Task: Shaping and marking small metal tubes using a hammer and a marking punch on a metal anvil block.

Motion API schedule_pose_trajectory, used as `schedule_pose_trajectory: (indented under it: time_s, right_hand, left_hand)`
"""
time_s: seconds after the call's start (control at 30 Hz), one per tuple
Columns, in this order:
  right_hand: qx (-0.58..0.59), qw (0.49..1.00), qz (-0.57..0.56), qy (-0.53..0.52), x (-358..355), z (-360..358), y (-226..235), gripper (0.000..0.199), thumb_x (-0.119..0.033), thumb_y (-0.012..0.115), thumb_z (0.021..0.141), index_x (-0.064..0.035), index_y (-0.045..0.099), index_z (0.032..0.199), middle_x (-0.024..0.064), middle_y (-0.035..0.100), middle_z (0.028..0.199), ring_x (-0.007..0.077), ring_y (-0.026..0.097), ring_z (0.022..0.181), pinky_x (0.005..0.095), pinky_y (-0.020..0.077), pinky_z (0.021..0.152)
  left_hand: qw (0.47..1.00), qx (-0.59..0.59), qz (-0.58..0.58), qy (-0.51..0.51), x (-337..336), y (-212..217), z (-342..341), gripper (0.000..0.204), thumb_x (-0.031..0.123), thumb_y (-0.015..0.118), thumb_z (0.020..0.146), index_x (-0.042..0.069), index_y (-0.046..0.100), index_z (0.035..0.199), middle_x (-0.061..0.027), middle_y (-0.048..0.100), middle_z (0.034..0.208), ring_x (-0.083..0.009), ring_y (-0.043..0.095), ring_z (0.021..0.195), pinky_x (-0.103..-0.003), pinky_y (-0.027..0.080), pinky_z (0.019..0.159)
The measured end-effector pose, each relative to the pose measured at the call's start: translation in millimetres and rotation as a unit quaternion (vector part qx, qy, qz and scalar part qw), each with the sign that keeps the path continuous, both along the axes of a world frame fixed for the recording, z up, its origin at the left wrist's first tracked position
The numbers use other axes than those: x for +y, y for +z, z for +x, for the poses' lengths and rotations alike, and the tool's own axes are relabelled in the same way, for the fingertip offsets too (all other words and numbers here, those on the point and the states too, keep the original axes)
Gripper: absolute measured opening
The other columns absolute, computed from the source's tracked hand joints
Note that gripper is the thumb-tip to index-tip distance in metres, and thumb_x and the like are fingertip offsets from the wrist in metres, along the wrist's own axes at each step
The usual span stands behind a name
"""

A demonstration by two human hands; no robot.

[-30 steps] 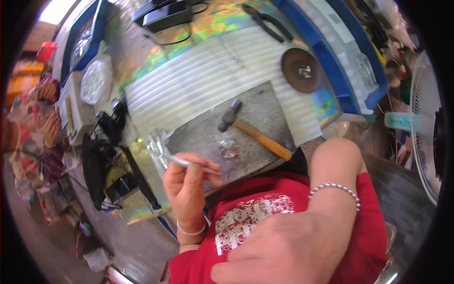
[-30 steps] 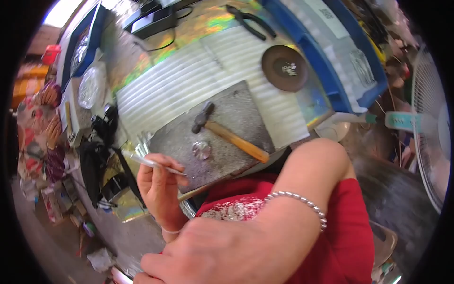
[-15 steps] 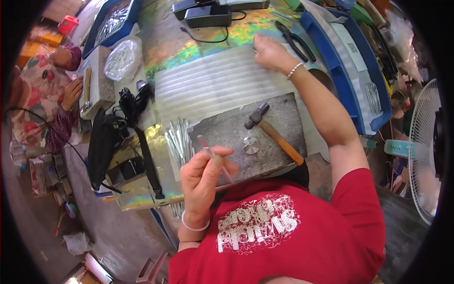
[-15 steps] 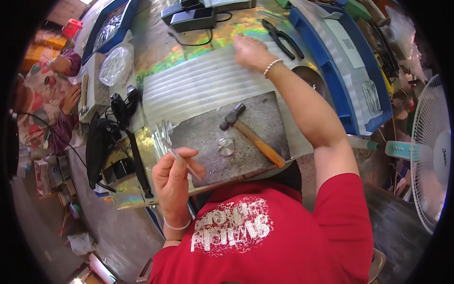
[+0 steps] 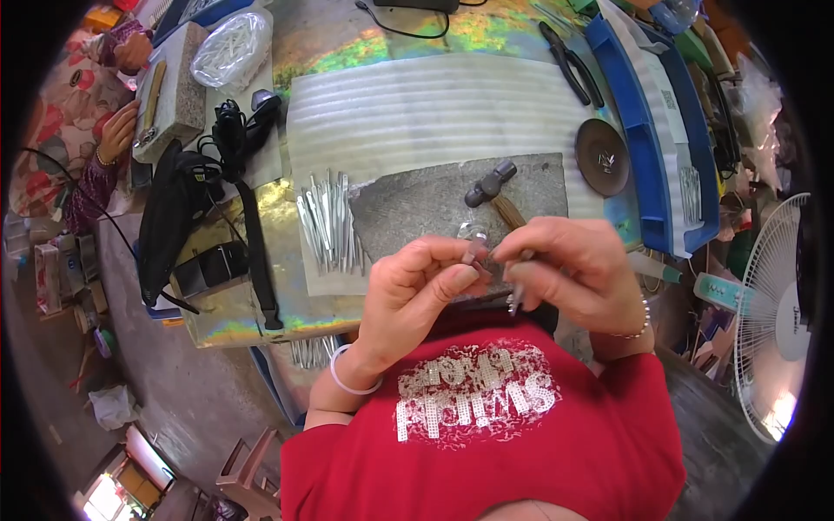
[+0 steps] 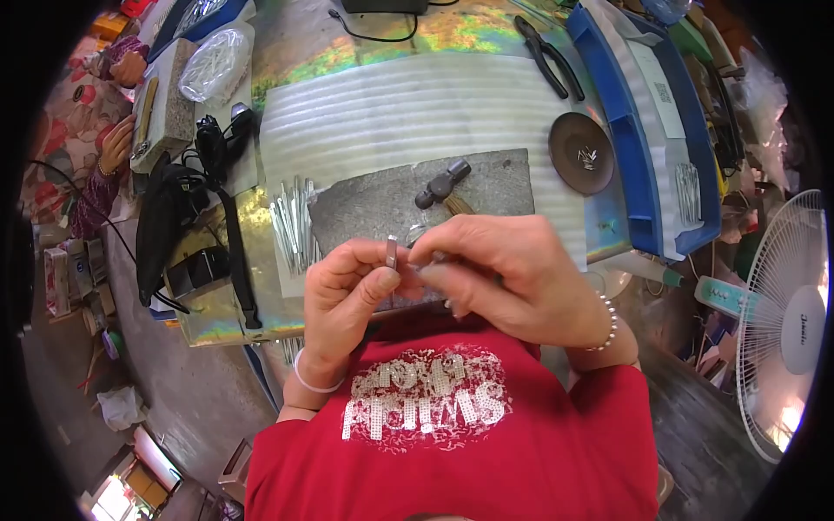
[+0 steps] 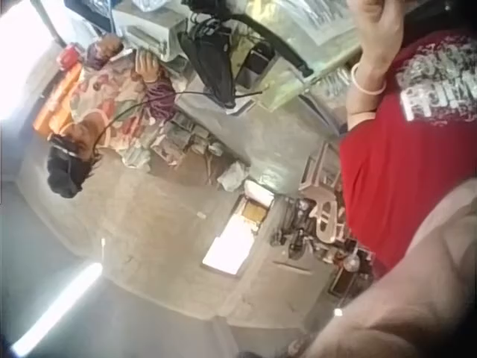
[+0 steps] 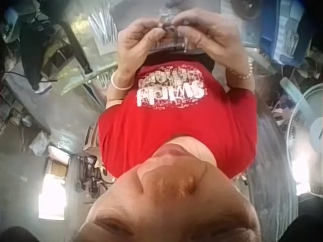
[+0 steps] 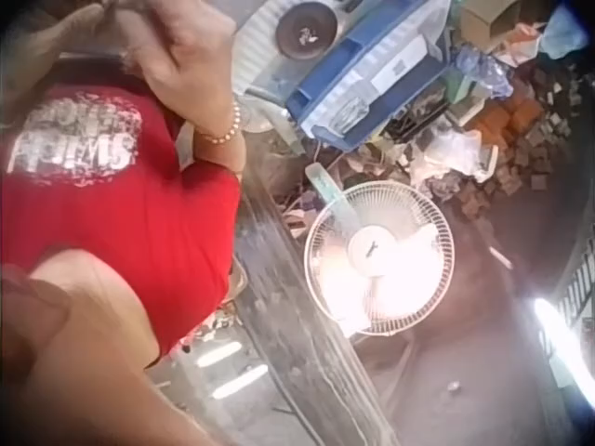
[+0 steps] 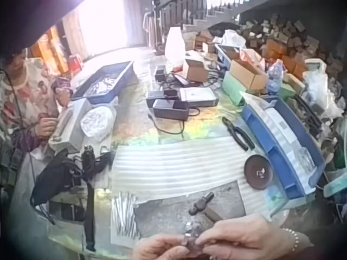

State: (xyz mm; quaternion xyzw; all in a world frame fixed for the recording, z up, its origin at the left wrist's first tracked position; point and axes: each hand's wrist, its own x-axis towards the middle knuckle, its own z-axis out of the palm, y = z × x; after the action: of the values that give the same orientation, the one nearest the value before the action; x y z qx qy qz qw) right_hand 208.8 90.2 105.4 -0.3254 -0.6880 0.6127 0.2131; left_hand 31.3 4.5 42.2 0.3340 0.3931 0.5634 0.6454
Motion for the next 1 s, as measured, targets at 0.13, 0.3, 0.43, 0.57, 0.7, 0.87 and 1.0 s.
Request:
schedule_pose_trajectory:
  time_s: [0.13,0.3,0.43,0.57,0.7,0.87,1.0]
  right_hand:
    - [0.062,0.997,-0.037,-0.003,-10,-2,-17,0.007,-0.002,0.058,0.088,0.0029,0.059,0.092,0.0059,0.058,0.075,0.0084,0.059,0.057,0.0213,0.0468,0.052]
    - [0.048,0.988,0.136,-0.051,-15,-8,-17,0.008,-0.004,0.063,0.085,0.0016,0.061,0.091,0.0077,0.058,0.073,0.0134,0.06,0.06,0.024,0.0468,0.052]
    - [0.029,0.975,0.216,-0.048,-21,-7,-19,0.012,-0.003,0.066,0.082,0.0003,0.063,0.094,0.0071,0.06,0.073,0.0096,0.058,0.055,0.0204,0.0421,0.048]
    - [0.053,0.975,0.21,-0.054,-25,-6,-19,0.015,0.0,0.068,0.08,0.0011,0.063,0.094,0.0065,0.061,0.07,0.009,0.057,0.054,0.0204,0.0418,0.047]
    - [0.037,0.98,0.183,-0.073,-28,-5,-15,0.015,-0.005,0.072,0.076,-0.0003,0.063,0.088,0.0095,0.06,0.07,0.0184,0.061,0.058,0.0266,0.0464,0.05]
    - [0.034,0.977,0.204,-0.058,-27,-5,-14,0.015,-0.004,0.071,0.076,-0.0002,0.063,0.088,0.0098,0.06,0.069,0.0196,0.061,0.057,0.0269,0.0464,0.049]
    - [0.021,0.98,0.193,-0.051,-27,-3,-14,0.014,-0.005,0.071,0.076,-0.0001,0.063,0.086,0.0101,0.06,0.069,0.0202,0.061,0.057,0.027,0.0463,0.049]
  left_hand:
    - [0.998,0.049,0.031,0.007,-4,0,5,0.014,-0.001,0.058,0.088,-0.004,0.059,0.102,-0.0077,0.064,0.094,-0.01,0.062,0.084,-0.022,0.051,0.075]
    - [0.995,0.072,0.051,0.038,-9,6,10,0.014,-0.002,0.06,0.087,-0.003,0.059,0.1,-0.0062,0.065,0.086,-0.0081,0.062,0.08,-0.021,0.051,0.071]
    - [0.993,0.109,0.048,0.027,-12,7,11,0.013,-0.003,0.062,0.085,-0.003,0.06,0.098,-0.0064,0.066,0.085,-0.0078,0.062,0.079,-0.02,0.05,0.069]
    - [0.989,0.125,0.075,0.023,-13,9,10,0.012,-0.004,0.062,0.085,-0.004,0.061,0.097,-0.0069,0.066,0.086,-0.0077,0.062,0.078,-0.02,0.05,0.067]
    - [0.988,0.12,0.096,0.028,-14,7,11,0.013,-0.004,0.061,0.085,-0.004,0.061,0.098,-0.0071,0.067,0.085,-0.0076,0.063,0.077,-0.02,0.051,0.066]
    - [0.985,0.143,0.092,0.025,-16,7,12,0.013,-0.004,0.062,0.084,-0.003,0.061,0.097,-0.0072,0.067,0.081,-0.0075,0.063,0.074,-0.02,0.051,0.064]
    - [0.986,0.142,0.081,0.028,-17,9,14,0.009,-0.003,0.062,0.085,-0.003,0.06,0.094,-0.0073,0.068,0.08,-0.0079,0.064,0.074,-0.02,0.051,0.063]
